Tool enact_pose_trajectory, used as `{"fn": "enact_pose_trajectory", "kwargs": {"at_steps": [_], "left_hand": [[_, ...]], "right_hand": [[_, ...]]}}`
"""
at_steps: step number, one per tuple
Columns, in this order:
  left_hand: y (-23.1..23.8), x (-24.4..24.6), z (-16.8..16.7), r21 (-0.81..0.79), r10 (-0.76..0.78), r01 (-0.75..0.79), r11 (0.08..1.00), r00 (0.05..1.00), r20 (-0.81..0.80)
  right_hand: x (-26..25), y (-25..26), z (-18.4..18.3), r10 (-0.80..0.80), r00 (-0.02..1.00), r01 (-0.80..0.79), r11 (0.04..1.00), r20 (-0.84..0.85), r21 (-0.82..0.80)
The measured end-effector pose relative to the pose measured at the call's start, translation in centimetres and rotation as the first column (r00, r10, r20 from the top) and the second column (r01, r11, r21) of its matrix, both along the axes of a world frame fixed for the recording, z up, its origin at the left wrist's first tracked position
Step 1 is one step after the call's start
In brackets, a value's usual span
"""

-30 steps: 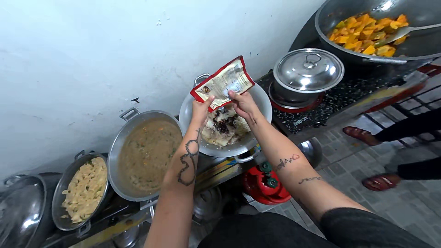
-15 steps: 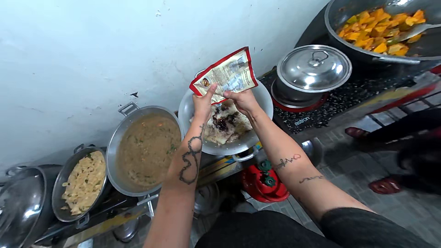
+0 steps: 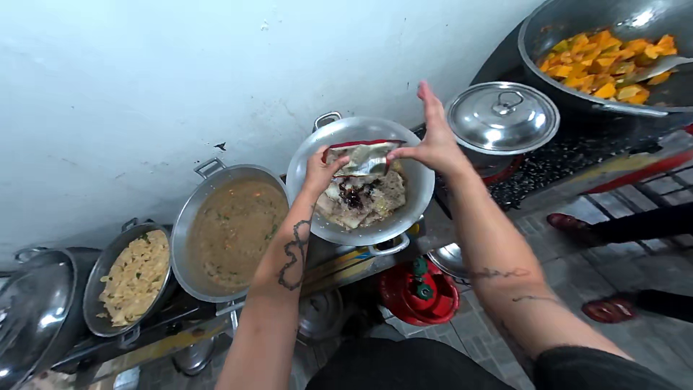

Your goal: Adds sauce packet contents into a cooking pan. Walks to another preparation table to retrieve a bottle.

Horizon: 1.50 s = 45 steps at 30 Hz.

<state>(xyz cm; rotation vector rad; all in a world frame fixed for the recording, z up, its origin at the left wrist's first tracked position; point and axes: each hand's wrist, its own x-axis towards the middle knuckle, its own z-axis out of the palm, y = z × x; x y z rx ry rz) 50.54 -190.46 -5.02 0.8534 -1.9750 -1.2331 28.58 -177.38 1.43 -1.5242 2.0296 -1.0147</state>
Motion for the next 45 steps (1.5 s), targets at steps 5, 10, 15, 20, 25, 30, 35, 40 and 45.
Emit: {"fn": "enact_pose_trajectory", "kwargs": {"at_steps": [5,10,15,20,25,30,35,40,45], "left_hand": [[1.1,-1.5,0.5,-0.091,0.062,-0.047,0.995,0.983,0.172],[8.3,-0.8,-1.6,0.444,0.265,-0.302,0.844,0.953,0.143],[10.9,-2.3,-3.9,0.853,0.024,0.147,0.500,0.983,-0.183],[11.9,-0.9,-3.2,0.849,-0.086,0.199,0.489,0.980,-0.180],[12.8,-1.9,-3.9,0.905,0.076,0.146,0.399,0.979,-0.192],[13.2,-3.1,-4.9,0.954,0.255,0.103,0.281,0.950,-0.178],[12.4,-2.6,-5.2,0.935,0.138,0.092,0.343,0.979,-0.147],[12.0,-2.6,-5.1,0.939,0.155,0.103,0.329,0.974,-0.162],[12.6,-3.8,-4.7,0.949,0.248,0.165,0.267,0.940,-0.233]], "right_hand": [[0.0,-2.1,-3.9,0.322,0.925,-0.239,0.906,-0.203,0.351],[-0.6,0.6,-7.7,-0.126,0.846,-0.074,0.934,0.518,0.348],[1.1,2.2,-6.4,-0.187,0.691,-0.088,0.937,0.698,0.338],[-0.4,3.7,-4.5,-0.014,0.715,-0.365,0.845,0.699,0.391],[0.3,3.7,-4.7,-0.120,0.799,-0.222,0.851,0.590,0.475],[1.0,2.5,-5.6,-0.126,0.928,-0.094,0.832,0.351,0.546],[1.3,2.1,-5.3,-0.145,0.913,-0.108,0.816,0.382,0.567],[0.7,2.1,-4.7,-0.135,0.907,-0.143,0.794,0.400,0.591],[1.0,1.1,-3.4,-0.144,0.952,-0.021,0.850,0.270,0.526]]}}
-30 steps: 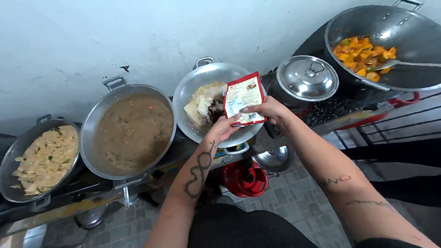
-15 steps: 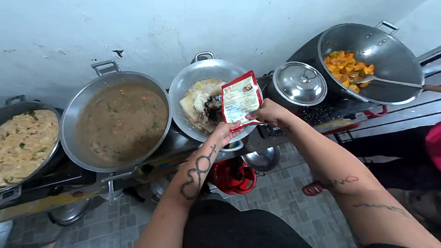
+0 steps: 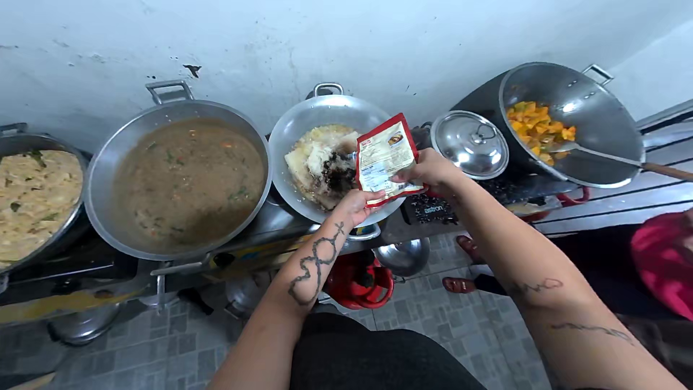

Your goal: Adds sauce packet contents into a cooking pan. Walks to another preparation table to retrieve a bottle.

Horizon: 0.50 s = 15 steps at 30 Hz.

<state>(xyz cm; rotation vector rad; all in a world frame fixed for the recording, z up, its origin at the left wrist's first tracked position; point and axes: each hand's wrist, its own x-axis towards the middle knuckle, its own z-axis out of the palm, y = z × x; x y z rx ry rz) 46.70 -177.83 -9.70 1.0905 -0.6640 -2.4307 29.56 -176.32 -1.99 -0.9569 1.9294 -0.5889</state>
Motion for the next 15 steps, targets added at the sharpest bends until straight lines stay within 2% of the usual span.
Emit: {"fn": "enact_pose_trajectory", "kwargs": {"at_steps": [3,6,9,13,15], "left_hand": [[-0.2,0.0,-0.3,-0.030,-0.017,0.017,0.999,1.000,-0.015],[-1.0,0.1,-1.3,-0.089,-0.060,0.059,0.994,0.998,-0.007],[-1.0,-0.1,-1.6,-0.038,-0.017,0.016,0.999,0.999,-0.048],[0.1,-0.5,-0.7,0.023,0.143,-0.142,0.990,0.982,-0.123],[0.4,-0.8,-0.1,0.072,0.191,-0.184,0.980,0.976,-0.103]], "right_hand": [[0.2,0.1,0.3,0.019,0.995,-0.015,0.999,-0.101,0.035],[0.1,0.3,0.1,0.057,0.990,-0.045,0.995,-0.129,0.089],[0.5,0.7,0.4,-0.006,0.999,0.009,0.998,-0.052,0.070],[0.9,0.5,1.2,-0.107,0.985,0.104,0.994,0.132,0.035],[0.7,0.4,1.1,-0.105,0.986,0.102,0.994,0.132,0.030]]}}
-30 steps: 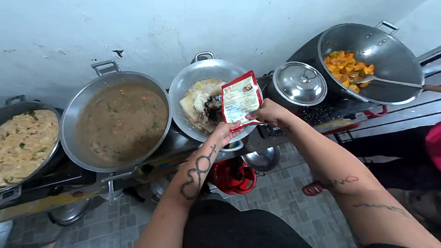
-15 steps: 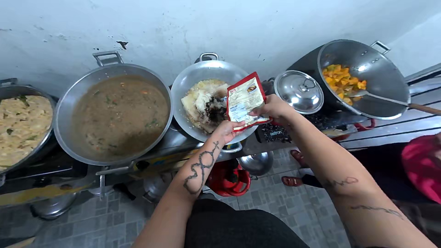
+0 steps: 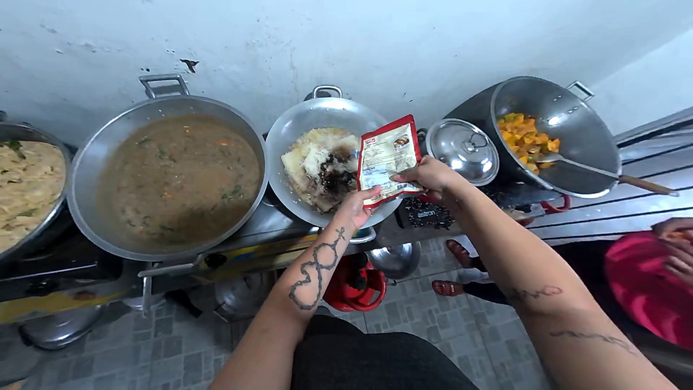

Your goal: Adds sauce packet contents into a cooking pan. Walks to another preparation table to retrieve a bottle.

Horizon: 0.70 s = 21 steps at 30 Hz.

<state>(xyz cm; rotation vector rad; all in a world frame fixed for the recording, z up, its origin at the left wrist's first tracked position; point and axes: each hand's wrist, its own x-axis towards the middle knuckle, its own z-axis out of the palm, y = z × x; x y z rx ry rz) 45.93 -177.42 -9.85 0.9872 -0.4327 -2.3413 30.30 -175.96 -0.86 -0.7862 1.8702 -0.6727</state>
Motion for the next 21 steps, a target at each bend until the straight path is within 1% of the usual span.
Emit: {"fn": "enact_pose_trajectory", "kwargs": {"at_steps": [3,6,9,11,12,14,16,19,21], "left_hand": [[-0.1,-0.6,-0.2,0.052,0.000,-0.003,0.999,0.998,0.065],[-0.1,-1.0,-0.6,0.030,-0.025,0.023,0.999,0.997,0.075],[0.6,-1.4,-0.3,0.024,-0.022,0.021,0.999,0.999,0.044],[0.9,-1.6,-0.2,0.032,-0.018,0.017,0.999,0.999,0.050],[0.9,-1.8,-0.2,0.033,-0.010,0.008,0.999,0.998,0.058],[0.9,-2.1,-0.3,0.041,0.006,-0.009,0.999,0.998,0.065],[0.8,-2.2,-0.2,0.073,0.024,-0.029,0.997,0.997,0.074],[0.8,-2.1,-0.2,0.133,0.046,-0.059,0.989,0.994,0.102],[1.1,-2.2,-0.3,0.154,0.071,-0.084,0.985,0.993,0.091]], "right_hand": [[-0.1,-0.2,-0.4,0.090,0.986,-0.084,0.995,-0.138,0.049],[-1.0,-0.7,-0.6,0.211,0.939,-0.191,0.977,-0.272,0.098],[-1.7,-1.5,0.5,0.269,0.910,-0.261,0.963,-0.316,0.068],[-1.1,-2.4,0.7,0.280,0.887,-0.260,0.960,-0.367,0.105],[-0.8,-2.9,0.7,0.301,0.853,-0.264,0.954,-0.427,0.145],[0.2,-3.6,1.1,0.369,0.748,-0.286,0.929,-0.551,0.234],[1.5,-3.8,1.7,0.424,0.669,-0.311,0.906,-0.611,0.287],[3.1,-4.1,2.0,0.456,0.628,-0.332,0.890,-0.631,0.313],[4.4,-4.2,2.1,0.466,0.596,-0.332,0.884,-0.654,0.329]]}}
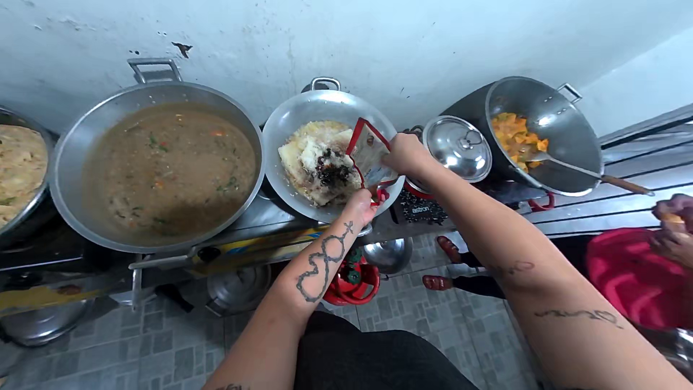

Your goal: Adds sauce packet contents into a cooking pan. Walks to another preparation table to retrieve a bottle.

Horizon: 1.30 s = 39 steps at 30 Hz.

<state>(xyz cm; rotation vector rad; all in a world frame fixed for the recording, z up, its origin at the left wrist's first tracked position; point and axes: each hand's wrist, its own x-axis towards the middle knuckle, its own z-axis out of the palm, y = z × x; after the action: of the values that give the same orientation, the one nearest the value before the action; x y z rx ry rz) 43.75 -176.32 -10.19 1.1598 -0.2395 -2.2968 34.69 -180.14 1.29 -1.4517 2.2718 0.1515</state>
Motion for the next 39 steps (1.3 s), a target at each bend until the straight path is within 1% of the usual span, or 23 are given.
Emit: {"fn": "enact_pose_trajectory", "kwargs": {"at_steps": [2,4,6,7,8,10,11,12,14,16,17,19,21,23,27,29,32,34,35,36,37,38,39], "left_hand": [[0.3,0.2,-0.1,0.010,0.023,-0.022,1.000,0.998,-0.056],[0.1,0.1,-0.1,0.026,0.052,-0.050,0.998,0.997,-0.062],[0.0,0.4,0.0,0.037,0.083,-0.081,0.996,0.993,-0.079],[-0.1,0.6,-0.1,0.031,0.102,-0.099,0.995,0.990,-0.100],[-0.2,0.9,-0.2,0.021,0.117,-0.116,0.993,0.985,-0.123],[-0.3,1.4,-0.1,-0.009,0.119,-0.122,0.992,0.978,-0.171],[-0.3,1.6,0.0,-0.022,0.105,-0.110,0.994,0.979,-0.173],[-0.2,1.8,0.2,-0.033,0.089,-0.096,0.995,0.983,-0.163],[0.1,1.8,0.4,-0.082,0.005,-0.014,0.997,0.993,-0.118],[0.0,1.6,-0.2,-0.178,-0.121,0.119,0.977,0.993,-0.002],[-0.3,1.5,-0.8,-0.259,-0.183,0.198,0.945,0.980,0.083],[-1.0,1.6,-2.5,-0.375,-0.270,0.351,0.858,0.930,0.250],[-1.2,1.9,-3.4,-0.394,-0.296,0.448,0.803,0.872,0.390],[-1.0,3.2,-3.1,-0.387,-0.313,0.511,0.767,0.825,0.470],[0.9,7.1,-1.1,-0.358,-0.425,0.675,0.645,0.707,0.566],[1.2,9.2,0.3,-0.375,-0.429,0.691,0.619,0.696,0.576],[2.2,12.1,1.7,-0.423,-0.413,0.658,0.623,0.736,0.537],[2.9,13.2,2.3,-0.451,-0.325,0.563,0.693,0.802,0.501],[3.2,13.7,2.3,-0.459,-0.269,0.497,0.737,0.838,0.475],[3.2,14.0,2.4,-0.475,-0.211,0.432,0.767,0.868,0.449],[3.3,14.2,2.5,-0.493,-0.162,0.377,0.784,0.891,0.425],[3.4,14.4,2.7,-0.507,-0.122,0.336,0.793,0.904,0.409],[3.7,14.5,3.0,-0.519,-0.097,0.320,0.793,0.907,0.410]], "right_hand": [[1.3,0.1,0.1,0.010,0.999,-0.009,1.000,-0.047,0.006],[2.6,0.2,0.4,0.005,0.997,-0.004,1.000,-0.073,0.011],[2.7,0.4,0.3,-0.007,1.000,0.006,0.999,-0.021,-0.042],[2.2,0.8,-0.2,-0.012,0.997,0.021,0.992,0.078,-0.125],[1.6,1.6,-0.6,-0.020,0.972,0.072,0.974,0.235,-0.213],[1.2,4.2,-1.1,-0.017,0.812,0.204,0.944,0.583,-0.258],[1.3,5.7,-1.8,-0.002,0.743,0.247,0.930,0.669,-0.272],[1.5,6.8,-2.9,0.014,0.734,0.275,0.908,0.679,-0.316],[2.3,8.0,-5.1,-0.060,0.819,0.339,0.853,0.571,-0.397],[3.4,8.0,-5.8,-0.215,0.897,0.364,0.856,0.387,-0.368],[3.7,7.9,-5.7,-0.255,0.913,0.361,0.869,0.317,-0.338],[3.8,7.7,-5.6,-0.242,0.944,0.310,0.883,0.225,-0.353],[3.8,7.7,-5.8,-0.182,0.967,0.243,0.864,0.176,-0.442],[3.7,7.4,-6.9,-0.155,0.974,0.217,0.832,0.163,-0.511],[2.5,6.3,-10.5,-0.165,0.969,0.232,0.858,0.181,-0.458],[2.3,5.5,-10.5,-0.180,0.963,0.254,0.852,0.200,-0.457],[2.6,6.1,-10.5,-0.206,0.942,0.306,0.849,0.264,-0.431],[2.6,6.1,-10.9,-0.241,0.932,0.338,0.847,0.272,-0.409],[2.6,6.5,-11.2,-0.282,0.909,0.391,0.830,0.306,-0.396],[2.4,6.6,-11.3,-0.339,0.857,0.486,0.783,0.388,-0.389],[2.2,6.8,-11.4,-0.407,0.751,0.625,0.692,0.520,-0.362],[2.0,7.3,-12.0,-0.445,0.582,0.777,0.551,0.681,-0.305],[2.0,8.1,-12.7,-0.402,0.371,0.897,0.387,0.837,-0.212]]}}
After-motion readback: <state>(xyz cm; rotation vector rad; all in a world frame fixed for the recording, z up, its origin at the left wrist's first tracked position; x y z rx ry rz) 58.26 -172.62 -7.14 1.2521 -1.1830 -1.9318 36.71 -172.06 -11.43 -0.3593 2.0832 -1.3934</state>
